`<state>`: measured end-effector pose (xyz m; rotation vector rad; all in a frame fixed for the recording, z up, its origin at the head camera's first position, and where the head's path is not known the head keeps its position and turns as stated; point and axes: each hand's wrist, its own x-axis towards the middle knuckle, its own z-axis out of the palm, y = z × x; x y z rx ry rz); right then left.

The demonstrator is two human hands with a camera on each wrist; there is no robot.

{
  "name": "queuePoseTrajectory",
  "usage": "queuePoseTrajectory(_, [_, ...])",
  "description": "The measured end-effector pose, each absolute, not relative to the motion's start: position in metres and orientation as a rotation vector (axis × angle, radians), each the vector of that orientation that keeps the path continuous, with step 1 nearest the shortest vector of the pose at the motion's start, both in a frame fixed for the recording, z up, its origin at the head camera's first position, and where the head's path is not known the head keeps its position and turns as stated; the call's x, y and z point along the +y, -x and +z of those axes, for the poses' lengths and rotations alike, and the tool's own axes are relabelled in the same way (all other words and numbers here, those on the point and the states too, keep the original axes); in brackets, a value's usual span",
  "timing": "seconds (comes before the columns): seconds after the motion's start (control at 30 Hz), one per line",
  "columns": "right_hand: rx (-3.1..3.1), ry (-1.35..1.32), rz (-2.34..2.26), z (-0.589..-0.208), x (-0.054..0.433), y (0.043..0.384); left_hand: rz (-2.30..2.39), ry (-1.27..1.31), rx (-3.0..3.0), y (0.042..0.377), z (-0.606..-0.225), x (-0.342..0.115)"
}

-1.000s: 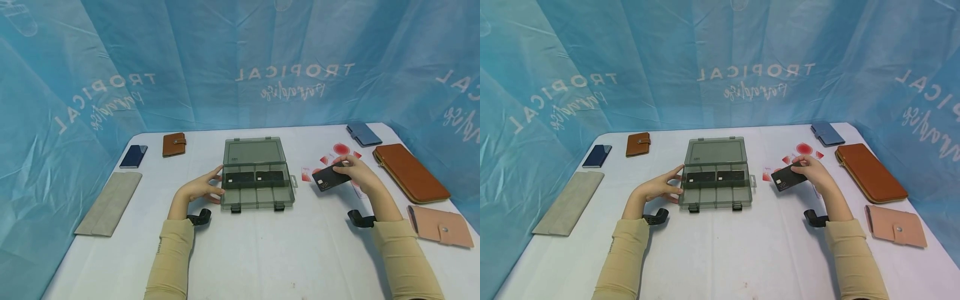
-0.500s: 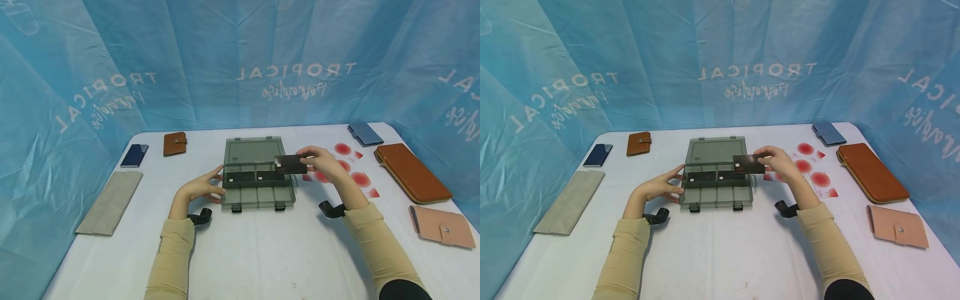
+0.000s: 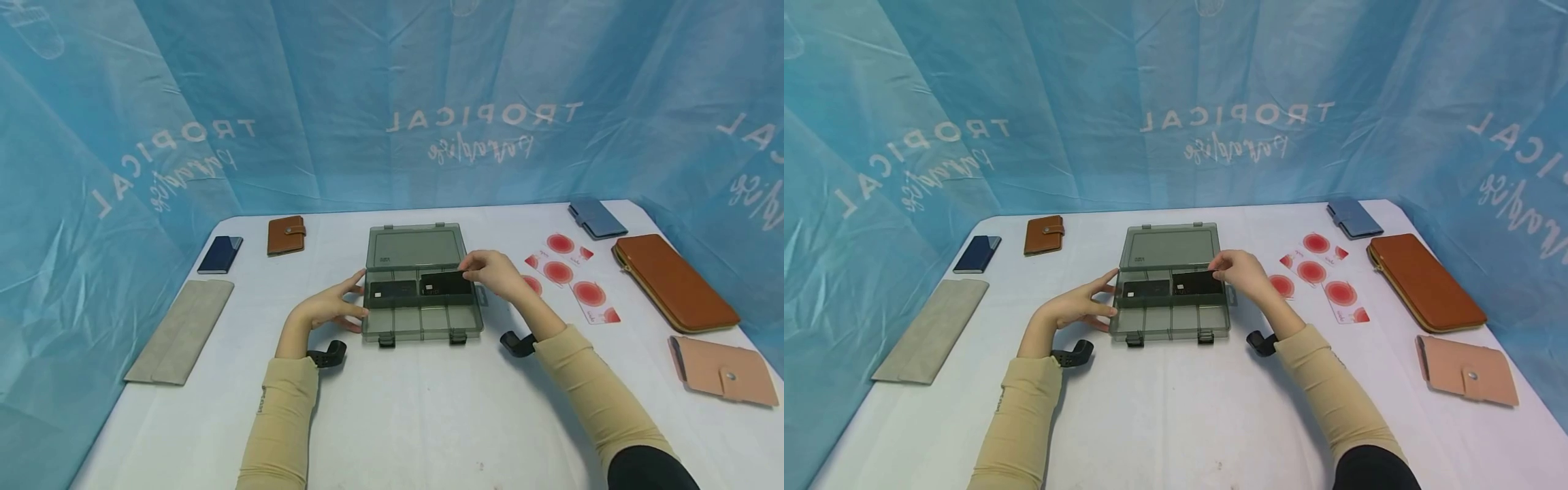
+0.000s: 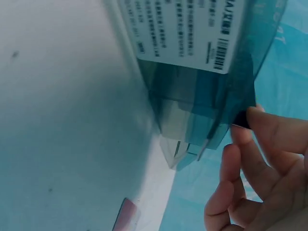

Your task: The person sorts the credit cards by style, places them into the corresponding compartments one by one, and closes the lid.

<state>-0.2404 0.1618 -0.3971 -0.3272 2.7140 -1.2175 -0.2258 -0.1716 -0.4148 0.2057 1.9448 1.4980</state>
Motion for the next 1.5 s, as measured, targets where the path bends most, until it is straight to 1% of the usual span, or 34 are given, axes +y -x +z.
queuePoseTrajectory(0.33, [2.822,0.384,-0.953,-0.4,0.156,0.24,1.496,-0.219,1.948,0.226,-0.416,-0.173])
queuePoseTrajectory(0.57, [2.864,0.444,-0.958,-0.397,0.162,0.237,1.495,-0.22,1.946,0.226,-0.416,-0.174])
queuePoseTrajectory(0.77, [2.744,0.326,-1.162,-0.401,0.186,0.242,1.495,-0.219,1.955,0.227,-0.415,-0.172])
queuePoseTrajectory(0.93, [2.688,0.248,-1.234,-0.406,0.211,0.246,1.489,-0.212,1.959,0.227,-0.415,-0.171])
queuePoseTrajectory(1.23, [2.693,0.197,-1.086,-0.41,0.251,0.247,1.487,-0.212,1.961,0.226,-0.415,-0.172])
queuePoseTrajectory(1.5, [2.68,0.141,-0.811,-0.417,0.269,0.249,1.486,-0.215,1.959,0.226,-0.415,-0.172])
